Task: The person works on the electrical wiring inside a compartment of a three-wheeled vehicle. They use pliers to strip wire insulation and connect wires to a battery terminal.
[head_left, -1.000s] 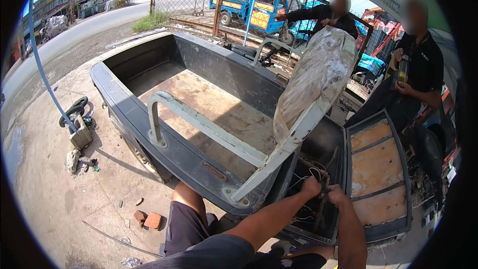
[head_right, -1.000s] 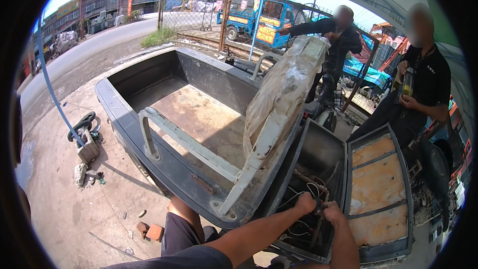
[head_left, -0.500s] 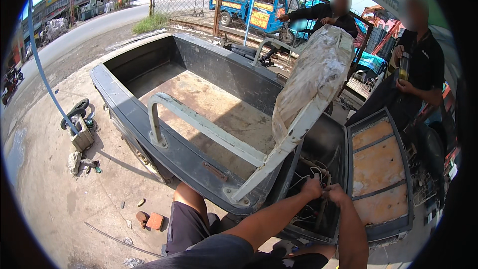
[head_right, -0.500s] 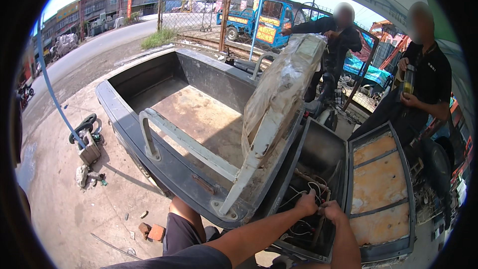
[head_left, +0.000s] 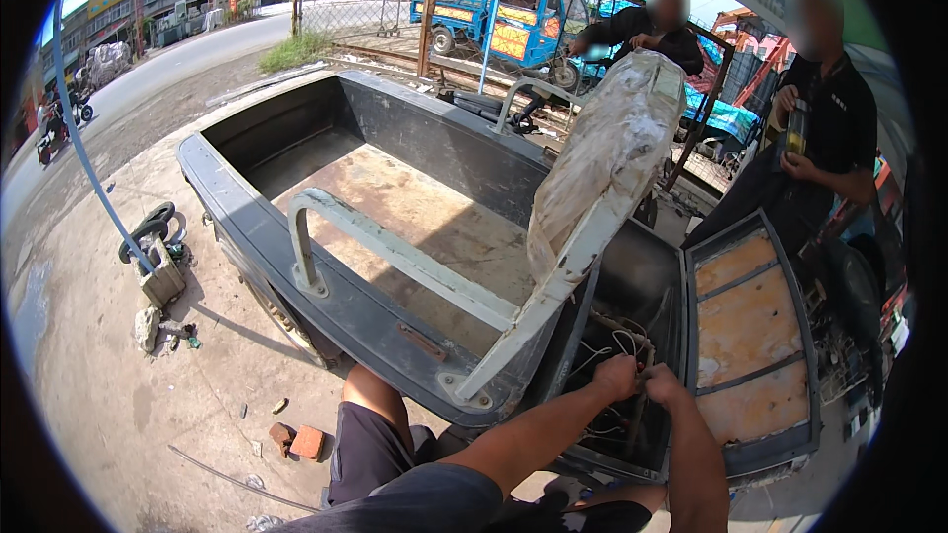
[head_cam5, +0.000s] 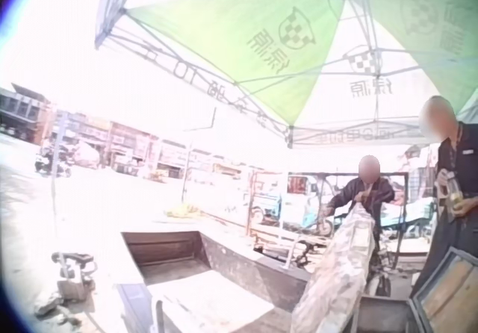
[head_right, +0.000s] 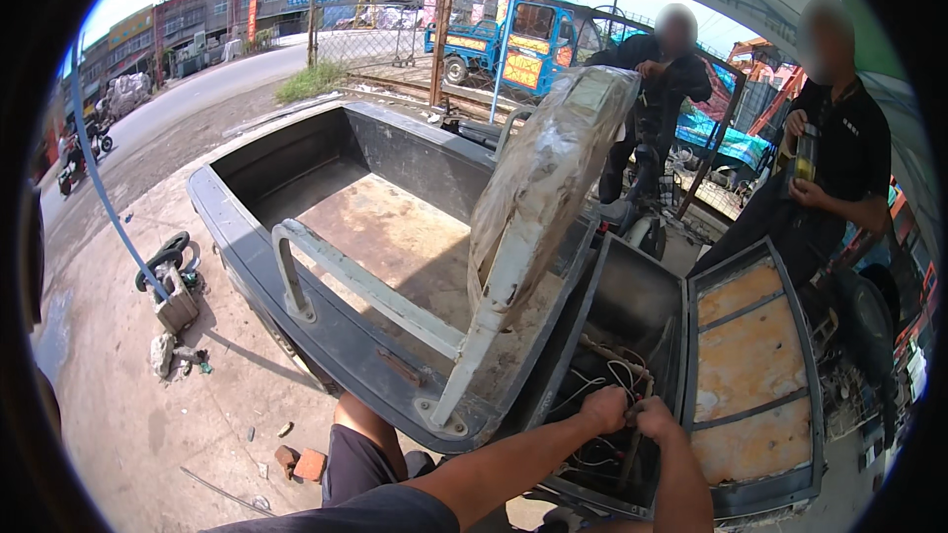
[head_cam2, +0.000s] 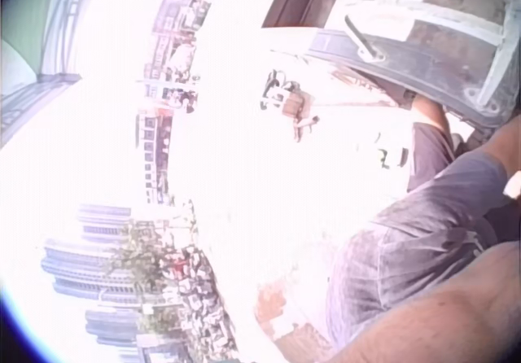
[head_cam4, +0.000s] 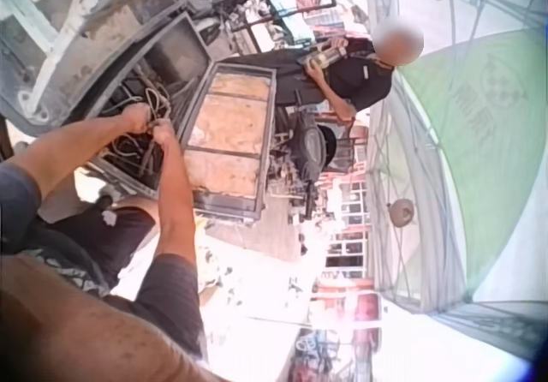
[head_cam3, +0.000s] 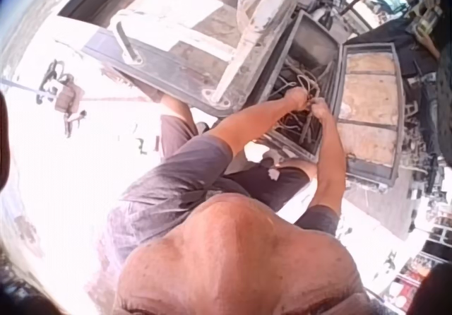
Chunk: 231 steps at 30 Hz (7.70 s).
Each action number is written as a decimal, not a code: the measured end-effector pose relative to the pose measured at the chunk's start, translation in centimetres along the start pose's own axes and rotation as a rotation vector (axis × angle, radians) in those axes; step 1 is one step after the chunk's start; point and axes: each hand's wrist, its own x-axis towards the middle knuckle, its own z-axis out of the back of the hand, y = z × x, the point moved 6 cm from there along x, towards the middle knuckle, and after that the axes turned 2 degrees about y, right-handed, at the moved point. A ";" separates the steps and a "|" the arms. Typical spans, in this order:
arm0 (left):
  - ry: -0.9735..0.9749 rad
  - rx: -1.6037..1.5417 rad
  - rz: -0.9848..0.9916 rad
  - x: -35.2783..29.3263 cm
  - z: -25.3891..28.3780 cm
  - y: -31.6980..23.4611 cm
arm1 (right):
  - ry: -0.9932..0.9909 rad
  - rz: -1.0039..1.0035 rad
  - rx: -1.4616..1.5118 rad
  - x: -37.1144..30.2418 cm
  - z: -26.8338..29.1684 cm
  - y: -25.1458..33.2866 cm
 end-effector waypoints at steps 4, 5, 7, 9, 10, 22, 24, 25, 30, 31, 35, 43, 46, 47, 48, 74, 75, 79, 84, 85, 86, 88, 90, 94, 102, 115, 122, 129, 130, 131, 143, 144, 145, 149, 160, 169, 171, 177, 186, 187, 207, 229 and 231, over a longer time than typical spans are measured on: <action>0.005 -0.164 0.117 1.1 -1.0 1.2 | -0.061 0.017 -0.107 0.7 0.4 -1.5; 0.010 -0.222 0.122 1.7 -1.4 1.9 | -0.055 0.022 -0.127 0.8 0.3 -1.3; 0.025 -0.337 0.130 2.4 -1.9 2.8 | -0.044 0.028 -0.163 1.1 0.2 -1.0; 0.079 -0.405 0.203 2.6 -2.4 2.9 | -0.052 0.074 -0.178 1.1 0.5 -1.0; 0.105 -0.438 0.239 2.6 -2.4 3.0 | -0.057 0.097 -0.186 1.0 0.5 -0.9; 0.211 -0.866 0.187 4.4 -4.6 3.8 | -0.058 0.066 0.067 1.4 0.0 -1.3; 0.209 -0.885 0.257 4.5 -5.3 4.0 | -0.065 0.051 0.053 0.8 0.1 -0.5; 0.209 -0.894 0.291 4.4 -5.3 3.8 | -0.066 0.023 0.040 0.5 0.3 -0.4; 0.214 -1.057 0.495 2.6 -3.8 3.4 | -0.068 -0.034 0.041 -0.4 0.6 0.4; 0.213 -1.101 0.527 1.8 -3.2 2.7 | -0.076 -0.034 0.042 -0.3 0.7 -0.4; 0.267 -1.178 0.482 0.4 -1.6 1.2 | -0.069 -0.045 0.046 0.5 0.8 -1.4; 0.287 -0.886 0.332 2.3 -3.3 2.6 | -0.065 -0.027 0.049 0.4 0.4 -0.3; 0.276 -0.930 0.329 1.6 -2.7 2.1 | -0.053 -0.017 0.082 -0.3 0.5 0.3; 0.263 -0.962 0.354 1.7 -2.7 2.3 | -0.046 -0.007 0.096 -0.5 0.5 0.8; 0.250 -0.993 0.378 1.9 -2.8 2.7 | -0.040 -0.007 0.092 -0.3 0.4 0.7; 0.002 -0.156 0.050 1.2 -0.9 1.0 | -0.038 -0.068 -0.016 0.4 0.4 -0.9; -0.040 -0.128 0.034 1.0 -1.2 1.0 | -0.040 -0.066 -0.007 0.5 0.3 -0.9; -0.143 -0.101 0.044 0.9 -1.1 1.4 | -0.072 -0.024 0.008 0.0 0.4 0.2; 0.107 -0.191 0.128 1.5 -1.5 1.3 | -0.154 0.004 -0.141 0.5 0.8 -1.5; 0.100 -0.209 0.140 1.5 -1.4 1.5 | -0.155 0.008 -0.145 0.3 0.9 -0.9; 0.121 -0.256 0.154 1.7 -1.8 1.9 | -0.156 0.010 -0.148 0.1 1.0 -0.4; 0.158 -0.351 0.179 3.1 -2.9 3.1 | -0.159 0.012 -0.146 -0.1 1.2 0.4; 0.110 -0.424 0.220 4.2 -3.5 4.4 | -0.157 0.043 -0.131 0.3 1.1 0.6; 0.101 -0.469 0.171 4.0 -3.5 3.5 | -0.123 -0.017 0.028 0.8 0.9 -1.3; 0.099 -0.692 0.234 2.8 -2.9 2.7 | -0.040 -0.008 0.121 0.8 0.2 -1.1; 0.361 -0.610 0.190 0.1 -0.7 0.0 | -0.087 -0.047 0.014 0.9 0.9 -1.0; 0.285 -0.914 0.284 0.7 -0.7 1.2 | -0.121 -0.023 0.030 0.4 1.2 0.0; 0.176 -1.029 0.468 1.5 -0.7 3.1 | -0.050 -0.010 0.033 0.0 1.1 1.2; 0.192 -1.048 0.488 1.6 -0.9 3.5 | -0.025 -0.050 0.095 0.2 0.7 0.7; 0.206 -1.056 0.478 1.9 -1.7 4.1 | -0.008 -0.055 0.121 0.6 0.2 -0.1; -0.059 -0.557 0.181 1.8 -0.5 3.2 | -0.012 -0.051 0.103 1.0 0.0 -0.9; -0.127 -0.521 0.138 1.4 -0.2 2.9 | -0.012 -0.046 0.071 0.9 -0.1 -0.5; -0.201 -0.399 0.027 1.8 0.2 3.1 | -0.013 -0.054 0.082 1.0 0.0 0.1; -0.190 -0.106 -0.120 1.1 0.4 0.7 | 0.009 -0.038 0.108 0.4 0.2 -0.6; -0.082 0.118 -0.123 1.1 -0.3 0.7 | 0.023 -0.058 -0.052 0.6 -0.1 0.3; -0.093 0.155 -0.068 0.2 -0.3 0.2 | -0.150 0.053 -0.200 -0.2 0.7 1.2; -0.087 0.139 0.003 0.3 0.2 1.3 | -0.235 0.034 -0.258 -1.1 1.0 2.7; -0.082 0.012 0.086 1.7 -1.1 2.8 | 0.138 -0.116 -0.006 -1.9 -0.8 2.3; -0.113 -0.212 0.195 3.0 -2.3 4.7 | 0.134 -0.122 0.020 -2.0 -0.2 2.0; -0.079 -0.250 0.239 3.1 -2.5 5.0 | 0.150 -0.166 0.048 -2.4 0.0 2.5; 0.105 -0.737 0.182 2.1 -2.5 3.0 | -0.042 -0.189 0.867 0.1 1.8 -0.6; -0.108 -0.093 -0.141 0.9 -0.2 1.8 | -0.011 -0.132 -0.066 0.4 -0.3 0.6; -0.155 -0.044 -0.168 0.6 0.0 0.7 | -0.038 -0.133 -0.044 0.7 0.1 -0.7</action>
